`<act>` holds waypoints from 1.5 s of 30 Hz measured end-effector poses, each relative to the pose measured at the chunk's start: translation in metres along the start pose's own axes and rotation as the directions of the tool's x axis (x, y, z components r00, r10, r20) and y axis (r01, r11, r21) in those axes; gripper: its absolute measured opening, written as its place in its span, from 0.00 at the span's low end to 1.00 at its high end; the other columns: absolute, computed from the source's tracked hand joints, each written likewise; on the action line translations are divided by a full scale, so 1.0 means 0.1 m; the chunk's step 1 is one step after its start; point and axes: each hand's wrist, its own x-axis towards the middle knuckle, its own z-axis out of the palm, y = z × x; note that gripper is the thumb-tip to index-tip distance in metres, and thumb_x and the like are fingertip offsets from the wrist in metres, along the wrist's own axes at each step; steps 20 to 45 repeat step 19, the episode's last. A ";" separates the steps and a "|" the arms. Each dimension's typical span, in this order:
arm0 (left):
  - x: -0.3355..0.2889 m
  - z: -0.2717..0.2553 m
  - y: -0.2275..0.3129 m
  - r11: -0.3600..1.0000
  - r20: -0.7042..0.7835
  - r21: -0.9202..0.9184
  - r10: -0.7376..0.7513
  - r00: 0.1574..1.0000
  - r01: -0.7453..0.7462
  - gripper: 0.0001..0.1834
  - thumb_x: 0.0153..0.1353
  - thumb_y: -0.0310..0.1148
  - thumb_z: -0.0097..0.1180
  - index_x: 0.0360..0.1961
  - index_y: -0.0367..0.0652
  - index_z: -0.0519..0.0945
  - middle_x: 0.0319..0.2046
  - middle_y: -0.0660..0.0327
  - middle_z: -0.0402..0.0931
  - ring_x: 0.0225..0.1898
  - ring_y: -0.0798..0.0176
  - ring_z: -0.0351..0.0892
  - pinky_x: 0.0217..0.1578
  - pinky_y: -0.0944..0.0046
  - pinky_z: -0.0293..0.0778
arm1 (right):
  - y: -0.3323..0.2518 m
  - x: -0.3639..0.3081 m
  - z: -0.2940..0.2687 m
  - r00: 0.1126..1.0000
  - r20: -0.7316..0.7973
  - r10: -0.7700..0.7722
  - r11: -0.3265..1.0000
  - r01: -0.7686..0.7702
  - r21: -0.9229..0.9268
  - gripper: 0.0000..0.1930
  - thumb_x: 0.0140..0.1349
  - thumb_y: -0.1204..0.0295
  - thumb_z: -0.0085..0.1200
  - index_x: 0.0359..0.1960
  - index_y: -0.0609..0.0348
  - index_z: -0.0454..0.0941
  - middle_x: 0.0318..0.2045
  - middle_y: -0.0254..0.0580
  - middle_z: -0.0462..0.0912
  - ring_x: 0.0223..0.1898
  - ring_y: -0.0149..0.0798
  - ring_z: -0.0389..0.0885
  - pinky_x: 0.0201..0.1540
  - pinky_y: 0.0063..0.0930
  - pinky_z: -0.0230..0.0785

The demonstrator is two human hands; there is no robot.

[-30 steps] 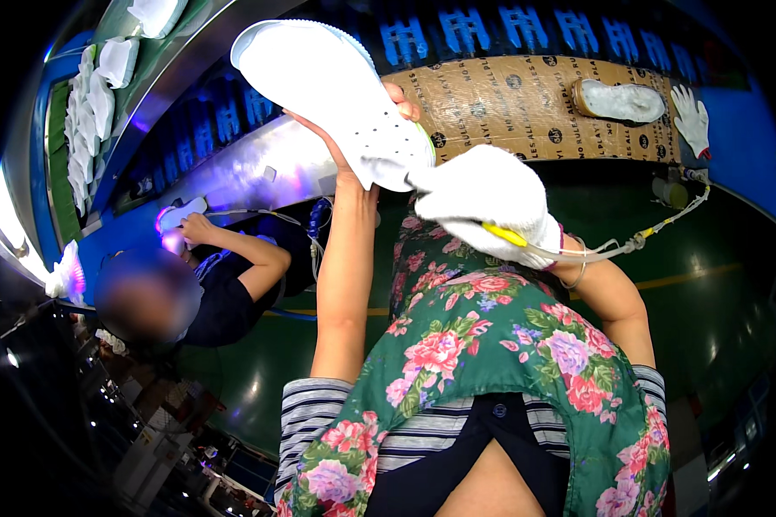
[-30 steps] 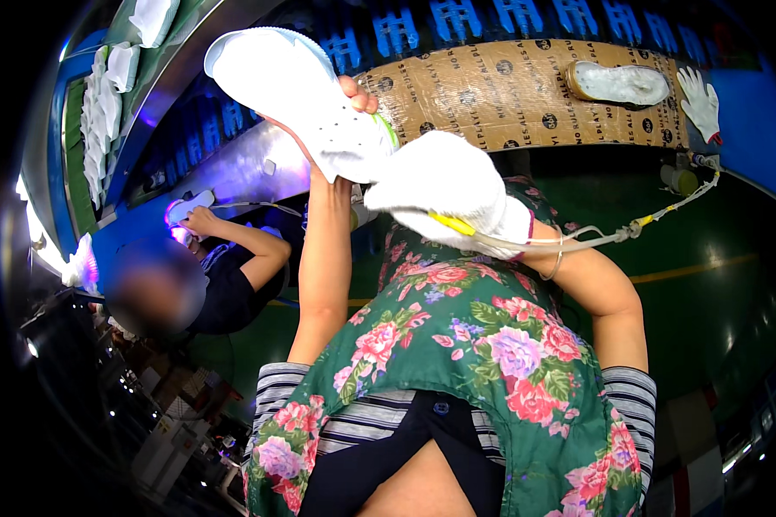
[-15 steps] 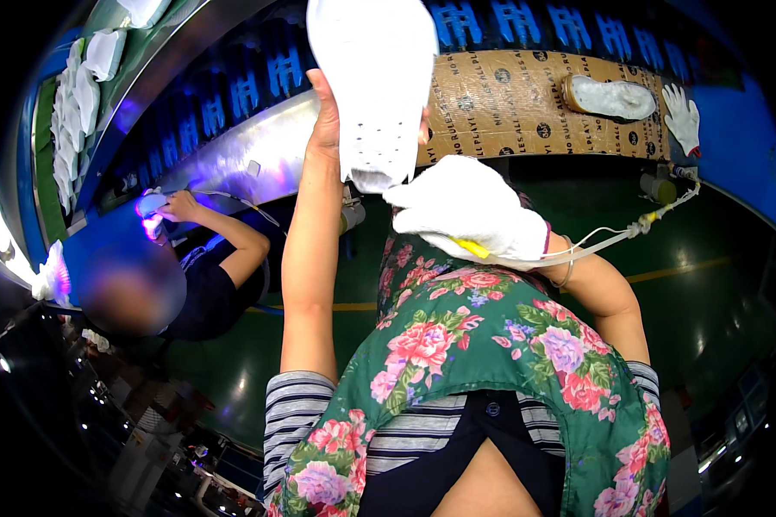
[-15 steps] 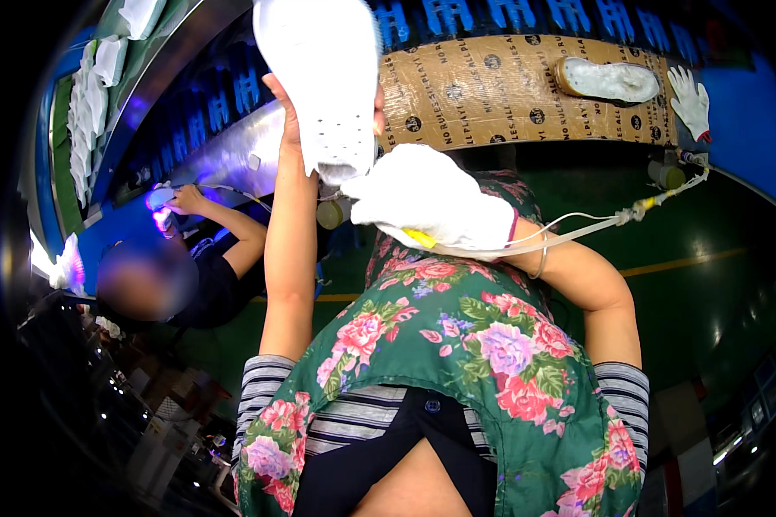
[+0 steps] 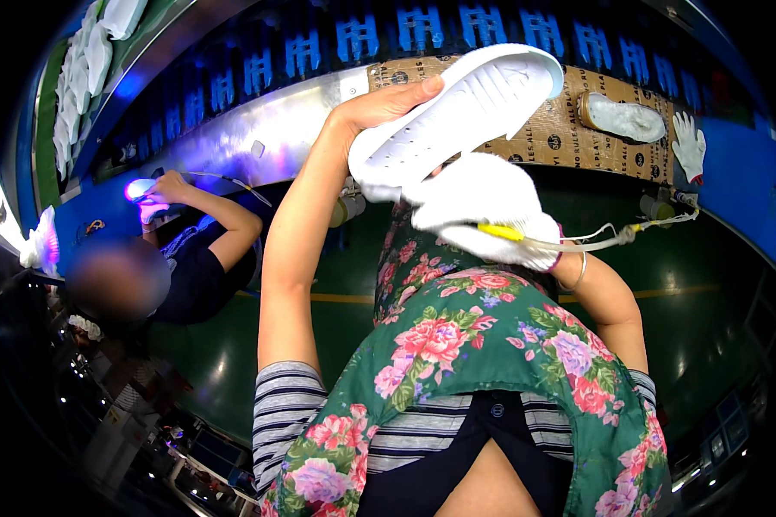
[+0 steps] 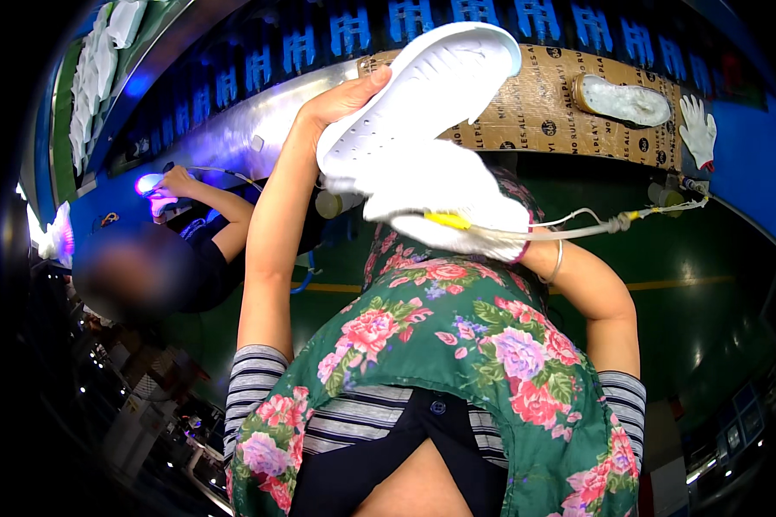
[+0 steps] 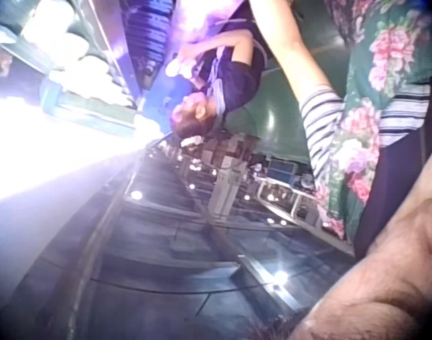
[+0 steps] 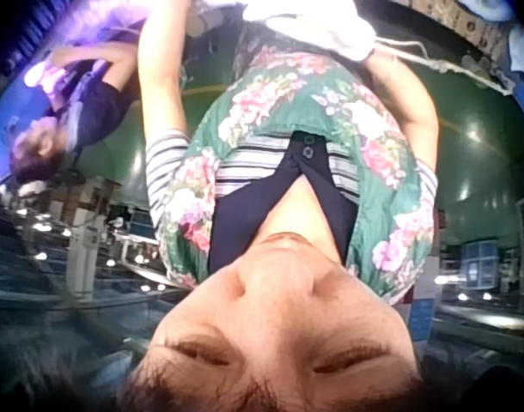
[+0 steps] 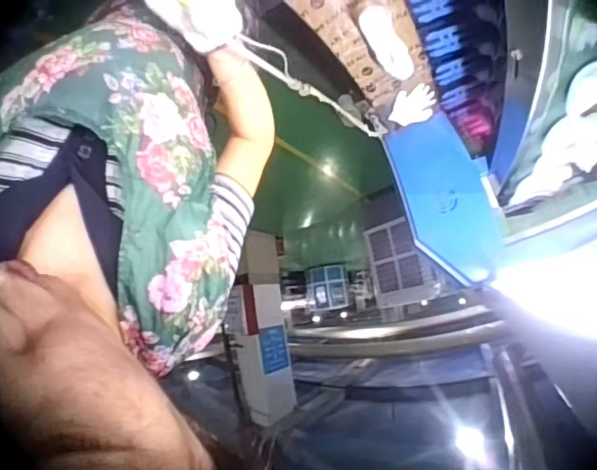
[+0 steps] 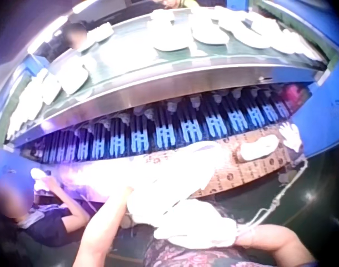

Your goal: The person picks up white slipper soles from a conveyor belt, trims excess material from the edges with a handheld tool, and places the finished soles back on the belt. The process is repeated for multiple soles in a factory setting.

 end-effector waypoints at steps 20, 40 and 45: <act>0.12 -0.30 0.05 0.944 0.051 -0.329 -0.016 0.999 0.032 0.47 0.66 0.71 0.39 0.70 0.42 0.67 0.56 0.45 0.78 0.46 0.48 0.86 0.39 0.47 0.88 | 0.08 0.01 -0.30 0.754 -0.191 0.628 0.714 -0.461 0.527 0.09 0.59 0.83 0.63 0.42 0.66 0.86 0.45 0.49 0.88 0.45 0.37 0.86 0.50 0.28 0.78; 0.12 -0.30 0.05 0.944 0.051 -0.329 -0.016 0.999 0.032 0.47 0.66 0.71 0.39 0.70 0.42 0.67 0.56 0.45 0.78 0.46 0.48 0.86 0.39 0.47 0.88 | 0.08 0.01 -0.30 0.754 -0.191 0.628 0.714 -0.461 0.527 0.09 0.59 0.83 0.63 0.42 0.66 0.86 0.45 0.49 0.88 0.45 0.37 0.86 0.50 0.28 0.78; 0.12 -0.30 0.05 0.944 0.051 -0.329 -0.016 0.999 0.032 0.47 0.66 0.71 0.39 0.70 0.42 0.67 0.56 0.45 0.78 0.46 0.48 0.86 0.39 0.47 0.88 | 0.08 0.01 -0.30 0.754 -0.191 0.628 0.714 -0.461 0.527 0.09 0.59 0.83 0.63 0.42 0.66 0.86 0.45 0.49 0.88 0.45 0.37 0.86 0.50 0.28 0.78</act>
